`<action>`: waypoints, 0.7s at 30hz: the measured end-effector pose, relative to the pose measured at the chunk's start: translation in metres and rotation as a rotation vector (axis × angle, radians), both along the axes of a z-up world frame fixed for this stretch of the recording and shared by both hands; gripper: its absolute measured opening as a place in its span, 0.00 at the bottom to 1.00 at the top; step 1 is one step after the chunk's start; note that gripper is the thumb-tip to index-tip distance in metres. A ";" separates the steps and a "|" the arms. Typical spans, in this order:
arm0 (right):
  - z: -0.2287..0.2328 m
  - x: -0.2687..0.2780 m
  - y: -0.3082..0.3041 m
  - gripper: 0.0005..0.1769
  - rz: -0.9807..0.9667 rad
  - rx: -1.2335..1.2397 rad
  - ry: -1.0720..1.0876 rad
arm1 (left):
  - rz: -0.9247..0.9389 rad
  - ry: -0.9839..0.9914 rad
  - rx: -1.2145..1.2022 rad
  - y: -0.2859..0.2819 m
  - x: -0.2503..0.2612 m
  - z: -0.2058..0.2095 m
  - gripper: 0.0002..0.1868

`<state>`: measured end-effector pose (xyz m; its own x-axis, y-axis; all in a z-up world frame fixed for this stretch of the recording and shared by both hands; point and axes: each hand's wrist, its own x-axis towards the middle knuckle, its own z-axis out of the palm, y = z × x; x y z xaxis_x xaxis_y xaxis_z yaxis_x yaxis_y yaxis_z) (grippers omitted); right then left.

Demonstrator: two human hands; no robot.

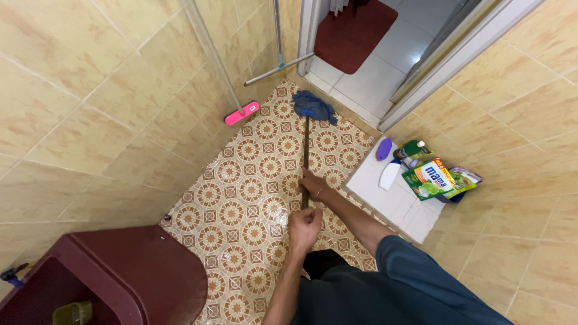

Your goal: The person mops the tiled bathroom floor using a mop, frequently moving it across different sections of the floor and around objects like a water tank and cleaning supplies.

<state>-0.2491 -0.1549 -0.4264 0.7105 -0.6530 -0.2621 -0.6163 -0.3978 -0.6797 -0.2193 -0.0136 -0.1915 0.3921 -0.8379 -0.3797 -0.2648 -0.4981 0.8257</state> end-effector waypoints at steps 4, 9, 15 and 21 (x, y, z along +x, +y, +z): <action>0.005 0.016 0.029 0.12 0.066 -0.101 -0.113 | 0.066 -0.092 -0.108 0.029 0.012 0.005 0.22; 0.014 0.026 0.073 0.15 0.083 0.045 0.003 | 0.152 0.028 -0.075 0.070 0.018 0.031 0.20; 0.037 0.048 0.147 0.21 0.058 -0.060 -0.051 | 0.116 -0.026 -0.072 0.129 0.037 0.075 0.21; 0.113 0.073 0.226 0.26 0.034 0.027 -0.118 | -0.035 -0.064 -0.045 0.195 0.069 0.138 0.25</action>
<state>-0.1765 0.0714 -0.3132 0.7593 -0.6215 -0.1930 -0.5180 -0.3976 -0.7574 -0.1503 0.1814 -0.0536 0.3845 -0.8673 -0.3162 -0.3345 -0.4502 0.8279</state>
